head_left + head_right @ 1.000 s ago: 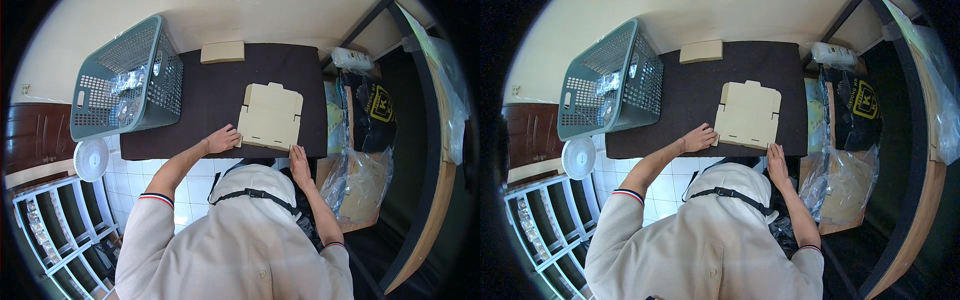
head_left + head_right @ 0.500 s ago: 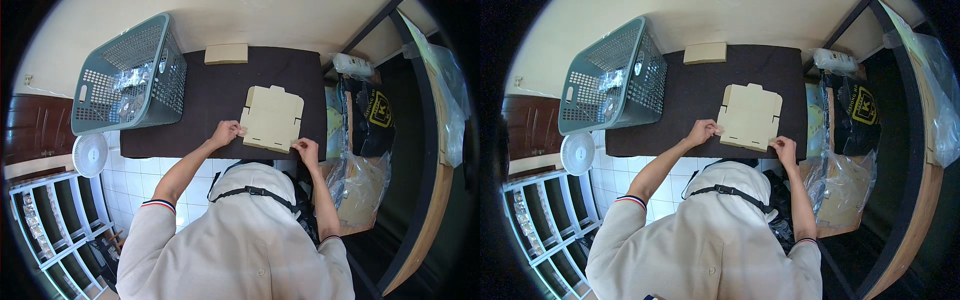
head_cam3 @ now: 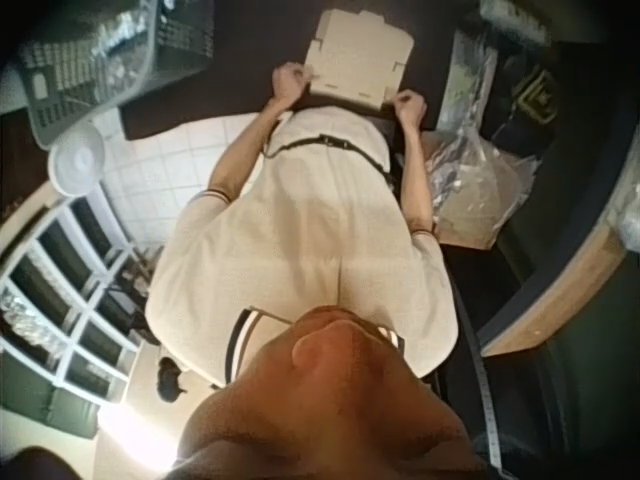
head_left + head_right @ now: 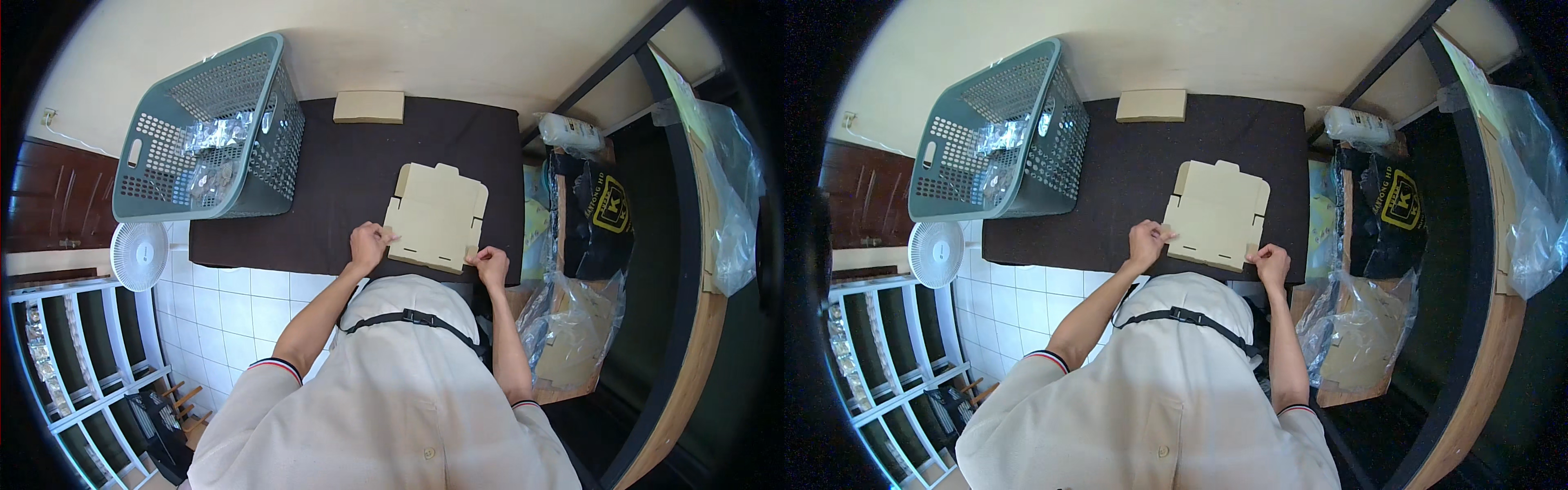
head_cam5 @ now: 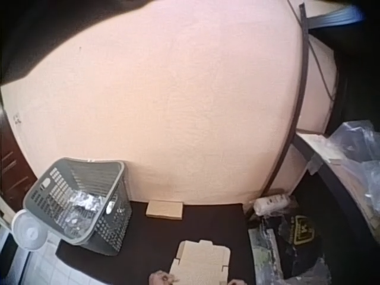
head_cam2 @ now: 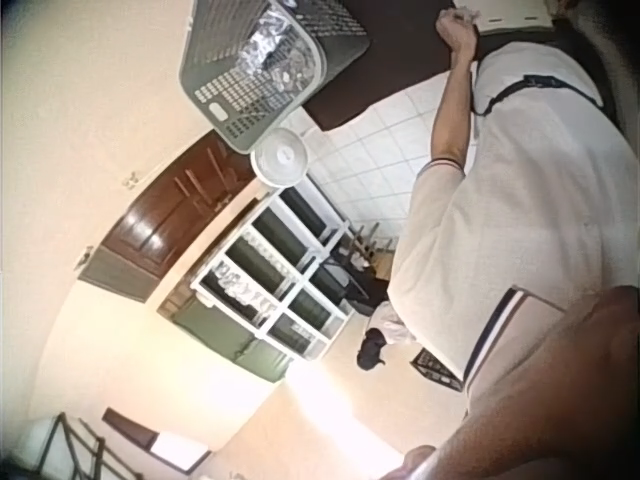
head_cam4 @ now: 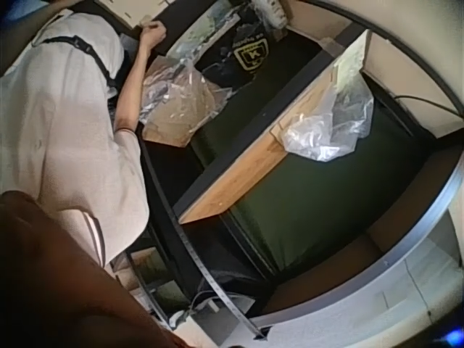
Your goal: Assembling a small cardboard box and placing silver foil packets inside.
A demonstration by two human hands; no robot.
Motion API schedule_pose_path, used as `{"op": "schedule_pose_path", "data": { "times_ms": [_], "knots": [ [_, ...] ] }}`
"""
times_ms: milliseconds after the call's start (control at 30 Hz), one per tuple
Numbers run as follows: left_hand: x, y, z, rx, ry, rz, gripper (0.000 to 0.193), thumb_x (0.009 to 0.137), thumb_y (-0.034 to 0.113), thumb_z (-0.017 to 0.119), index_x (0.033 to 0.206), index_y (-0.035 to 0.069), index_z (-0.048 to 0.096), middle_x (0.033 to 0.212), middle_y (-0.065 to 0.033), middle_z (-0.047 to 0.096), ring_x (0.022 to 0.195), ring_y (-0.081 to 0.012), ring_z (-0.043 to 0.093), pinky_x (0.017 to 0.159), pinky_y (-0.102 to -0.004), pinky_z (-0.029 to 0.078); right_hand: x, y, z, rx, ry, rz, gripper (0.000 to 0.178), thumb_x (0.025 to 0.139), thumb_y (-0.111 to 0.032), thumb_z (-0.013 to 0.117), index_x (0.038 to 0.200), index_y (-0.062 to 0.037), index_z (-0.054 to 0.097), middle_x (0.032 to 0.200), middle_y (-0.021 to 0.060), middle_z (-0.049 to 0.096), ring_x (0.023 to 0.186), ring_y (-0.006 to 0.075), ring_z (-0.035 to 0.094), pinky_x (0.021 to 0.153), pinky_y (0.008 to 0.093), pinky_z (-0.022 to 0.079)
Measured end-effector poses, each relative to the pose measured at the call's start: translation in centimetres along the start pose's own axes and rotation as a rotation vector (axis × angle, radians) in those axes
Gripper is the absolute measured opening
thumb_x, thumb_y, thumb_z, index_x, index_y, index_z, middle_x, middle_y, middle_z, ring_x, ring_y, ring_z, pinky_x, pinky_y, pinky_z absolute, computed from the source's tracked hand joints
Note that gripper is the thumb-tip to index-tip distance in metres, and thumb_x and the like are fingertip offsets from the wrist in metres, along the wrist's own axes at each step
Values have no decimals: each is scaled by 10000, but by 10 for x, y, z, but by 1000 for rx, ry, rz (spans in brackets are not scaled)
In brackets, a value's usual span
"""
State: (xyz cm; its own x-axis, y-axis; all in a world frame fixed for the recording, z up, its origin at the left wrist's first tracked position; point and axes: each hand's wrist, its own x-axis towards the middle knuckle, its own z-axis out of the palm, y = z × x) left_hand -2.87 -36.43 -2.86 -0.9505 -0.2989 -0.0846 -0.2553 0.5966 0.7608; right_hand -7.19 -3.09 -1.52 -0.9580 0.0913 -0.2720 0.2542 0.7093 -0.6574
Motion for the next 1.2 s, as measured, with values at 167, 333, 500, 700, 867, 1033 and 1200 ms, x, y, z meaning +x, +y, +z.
{"op": "schedule_pose_path", "data": {
  "times_ms": [167,333,500,700,867,1033,1200],
  "knots": [
    [13,6,1,-64,54,-232,408,683,223,1000,881,17,708,768,-136,726,728,-314,734,707,-427,581,-1,-4,11,-82,78,-33,280,731,-167,954,754,-19,718,693,136,722,644,264,701,658,404,550],
    [15,-6,2,-47,-124,-268,582,659,195,1008,1093,20,662,776,-140,713,755,-323,734,717,-441,579,-7,-5,13,90,71,-140,277,722,-114,955,801,14,723,784,118,682,689,225,683,643,376,537],
    [-4,28,-23,-250,-170,-8,388,794,153,925,995,-47,660,900,-183,709,773,-312,724,697,-411,588,-28,-9,16,182,-14,-319,233,762,-65,929,896,33,767,820,112,644,704,175,658,643,315,529],
    [-16,7,-31,-260,-289,267,215,904,108,827,1024,-42,731,959,-183,718,780,-286,731,681,-372,592,-28,-5,-5,153,-81,-456,149,912,-88,807,1015,20,813,1048,174,756,927,286,750,793,363,587],
    [-19,2,-28,-187,-293,287,146,885,107,826,982,0,800,993,-169,714,759,-303,713,702,-393,579,-30,-2,-3,169,-79,-480,140,896,-89,820,987,18,818,965,160,738,880,299,733,787,376,581],
    [-22,15,-25,-40,-247,298,119,861,103,825,961,37,825,1049,-135,683,758,-320,697,732,-420,563,-37,0,8,202,-36,-380,118,884,-50,825,979,19,814,896,157,689,753,279,689,716,362,568],
    [-32,7,-29,-46,-328,365,185,868,126,837,1015,15,818,1164,-170,638,775,-314,701,759,-415,579,-42,-8,7,216,-20,-335,104,883,-33,825,966,28,809,828,141,680,731,221,686,674,338,556]
  ]
}}
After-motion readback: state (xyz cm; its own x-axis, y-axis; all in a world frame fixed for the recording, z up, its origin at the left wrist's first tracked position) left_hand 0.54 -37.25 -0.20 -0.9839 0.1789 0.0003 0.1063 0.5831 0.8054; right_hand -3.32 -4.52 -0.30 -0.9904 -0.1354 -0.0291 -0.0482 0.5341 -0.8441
